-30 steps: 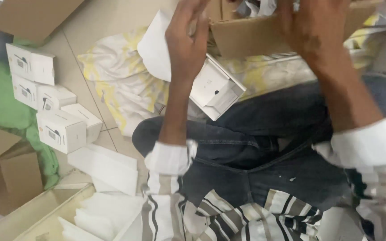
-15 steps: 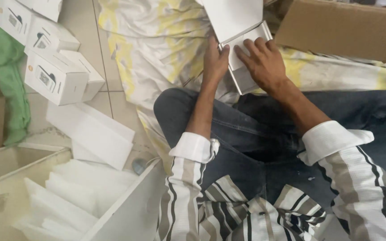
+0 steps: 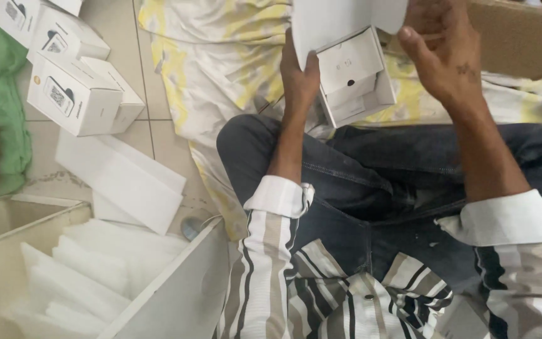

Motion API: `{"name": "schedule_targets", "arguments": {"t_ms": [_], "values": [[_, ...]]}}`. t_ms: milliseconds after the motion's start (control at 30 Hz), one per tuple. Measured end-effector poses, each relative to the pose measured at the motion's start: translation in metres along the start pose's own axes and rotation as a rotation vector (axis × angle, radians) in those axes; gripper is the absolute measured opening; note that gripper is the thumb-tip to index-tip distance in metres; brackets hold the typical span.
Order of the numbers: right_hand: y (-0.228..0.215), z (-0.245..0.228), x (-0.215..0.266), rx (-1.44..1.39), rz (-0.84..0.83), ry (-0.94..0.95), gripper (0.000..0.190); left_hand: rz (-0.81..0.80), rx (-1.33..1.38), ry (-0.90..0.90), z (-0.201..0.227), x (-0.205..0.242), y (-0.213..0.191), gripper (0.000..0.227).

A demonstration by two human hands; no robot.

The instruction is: The person checks electronic devices and packs them into product boxes while sitting on the floor.

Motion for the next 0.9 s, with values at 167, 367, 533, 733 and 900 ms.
{"name": "schedule_targets", "arguments": {"t_ms": [167, 367, 533, 733, 900], "values": [[0.0, 0.006, -0.027, -0.04, -0.049, -0.011, 0.047, -0.242, -0.359, 0.315, 0.117, 0.036, 0.003, 0.095], [0.034, 0.014, -0.017, 0.432, -0.115, -0.099, 0.028, -0.324, -0.354, 0.19, 0.084, 0.065, 0.014, 0.094], [0.015, -0.045, -0.004, 0.158, 0.021, -0.427, 0.042, -0.27, -0.291, 0.036, 0.083, 0.059, 0.011, 0.088], [0.032, 0.003, 0.01, 0.247, -0.098, -0.278, 0.039, -0.343, -0.15, -0.04, 0.092, 0.055, 0.01, 0.091], [0.039, -0.005, 0.028, 0.094, -0.141, -0.204, 0.046, -0.388, -0.246, 0.074, 0.084, 0.061, 0.006, 0.096]]}}
Point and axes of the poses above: each hand's wrist, its own x-axis away from the middle knuckle, its own y-axis out of the palm, z = x × y, the point moved 7 cm from there along -x, towards the middle knuckle, and after that the axes turned 14 degrees about -z, right-handed, at the moved point
